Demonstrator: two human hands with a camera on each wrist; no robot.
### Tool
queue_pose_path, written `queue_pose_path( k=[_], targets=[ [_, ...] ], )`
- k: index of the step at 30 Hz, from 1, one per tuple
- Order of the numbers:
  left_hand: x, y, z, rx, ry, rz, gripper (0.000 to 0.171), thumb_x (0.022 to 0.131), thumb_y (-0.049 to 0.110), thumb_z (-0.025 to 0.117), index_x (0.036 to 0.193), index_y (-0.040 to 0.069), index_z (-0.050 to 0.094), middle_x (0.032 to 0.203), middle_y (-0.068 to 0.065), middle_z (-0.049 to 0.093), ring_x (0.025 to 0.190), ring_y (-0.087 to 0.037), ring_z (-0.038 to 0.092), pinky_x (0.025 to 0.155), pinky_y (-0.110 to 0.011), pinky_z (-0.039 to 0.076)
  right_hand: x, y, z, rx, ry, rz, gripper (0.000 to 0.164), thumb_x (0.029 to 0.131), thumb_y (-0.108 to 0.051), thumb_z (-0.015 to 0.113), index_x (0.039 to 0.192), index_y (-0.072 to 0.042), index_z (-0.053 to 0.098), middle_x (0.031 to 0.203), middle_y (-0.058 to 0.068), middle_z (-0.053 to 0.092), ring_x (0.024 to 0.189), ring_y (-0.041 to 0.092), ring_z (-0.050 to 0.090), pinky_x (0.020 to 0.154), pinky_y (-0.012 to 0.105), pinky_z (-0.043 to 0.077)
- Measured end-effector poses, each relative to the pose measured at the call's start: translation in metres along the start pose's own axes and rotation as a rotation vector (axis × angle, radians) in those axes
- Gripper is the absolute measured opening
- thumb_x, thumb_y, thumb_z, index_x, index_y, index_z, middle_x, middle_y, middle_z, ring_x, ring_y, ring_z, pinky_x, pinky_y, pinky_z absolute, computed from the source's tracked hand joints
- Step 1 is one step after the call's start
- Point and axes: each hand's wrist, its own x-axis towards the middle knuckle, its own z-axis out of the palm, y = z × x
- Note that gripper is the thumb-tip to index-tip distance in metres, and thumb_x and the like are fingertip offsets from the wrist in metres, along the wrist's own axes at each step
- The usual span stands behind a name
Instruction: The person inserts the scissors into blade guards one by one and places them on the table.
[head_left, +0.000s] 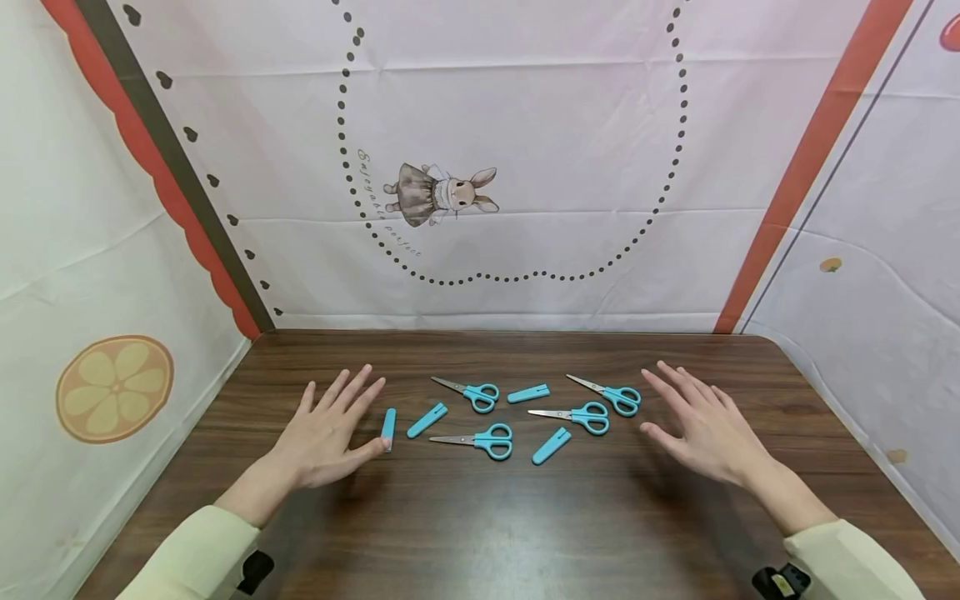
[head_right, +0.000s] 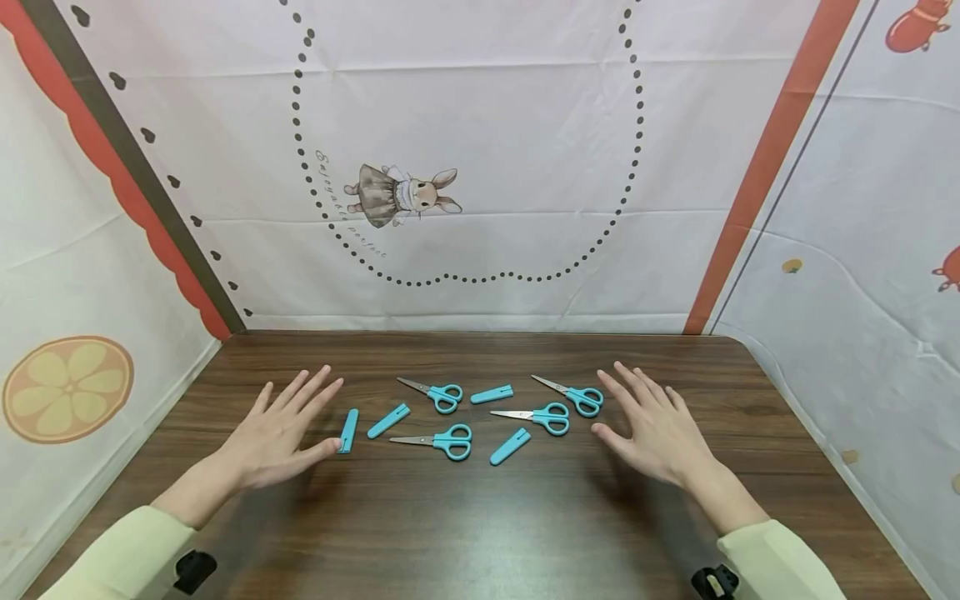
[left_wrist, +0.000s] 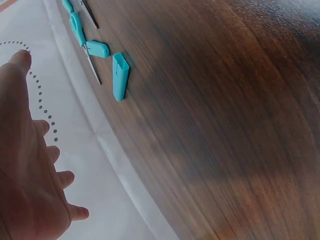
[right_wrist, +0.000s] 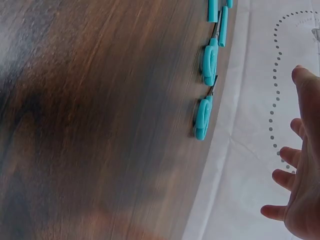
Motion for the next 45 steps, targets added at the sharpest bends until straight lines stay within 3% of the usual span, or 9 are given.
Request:
queue_pose_path(
  k=[18,24,28,35,45],
  targets=[
    [0.0,-0.007,0.006,0.01,0.051,-0.005,0.082,0.084,0.069,0.041,0.148,0.022,0.019,0.154,-0.004,0.013,0.137,-0.034,0.02,0.101,-0.066,0.015,0.009,-0.009,0.005,0.054,0.057,-0.042,0.065,0.082,-0.037,0.066,0.139,-0.018,0.04,0.138,0.014,0.042,0.115,0.039,0.047,0.084,0.06,0.038],
    [0.0,-0.008,0.007,0.002,0.069,-0.008,0.08,0.084,0.062,0.049,0.147,0.02,0.023,0.154,-0.004,0.015,0.137,-0.034,0.022,0.101,-0.064,0.018,0.012,-0.013,0.008,0.06,0.067,-0.055,0.061,0.082,-0.037,0.066,0.135,-0.014,0.045,0.134,0.015,0.046,0.112,0.038,0.049,0.08,0.056,0.042],
    [0.0,-0.009,0.007,-0.004,0.08,-0.015,0.08,0.084,0.057,0.054,0.147,0.019,0.024,0.153,-0.005,0.016,0.136,-0.034,0.024,0.1,-0.063,0.021,0.014,-0.016,0.01,0.066,0.073,-0.055,0.061,0.081,-0.037,0.067,0.133,-0.013,0.046,0.132,0.014,0.048,0.112,0.037,0.05,0.08,0.055,0.043],
    [-0.001,-0.011,0.009,-0.003,0.077,-0.02,0.08,0.084,0.064,0.047,0.146,0.019,0.025,0.153,-0.006,0.018,0.134,-0.034,0.028,0.099,-0.061,0.025,0.017,-0.022,0.014,0.083,0.086,-0.061,0.06,0.079,-0.035,0.07,0.13,-0.012,0.049,0.127,0.013,0.051,0.11,0.035,0.051,0.083,0.052,0.043],
    [-0.001,-0.013,0.012,-0.021,0.122,0.011,0.079,0.083,0.058,0.055,0.145,0.017,0.029,0.15,-0.008,0.025,0.128,-0.036,0.036,0.097,-0.059,0.03,0.021,-0.032,0.019,0.105,0.105,-0.061,0.058,0.077,-0.034,0.071,0.128,-0.013,0.052,0.122,0.01,0.054,0.106,0.032,0.053,0.085,0.048,0.043]
  ],
)
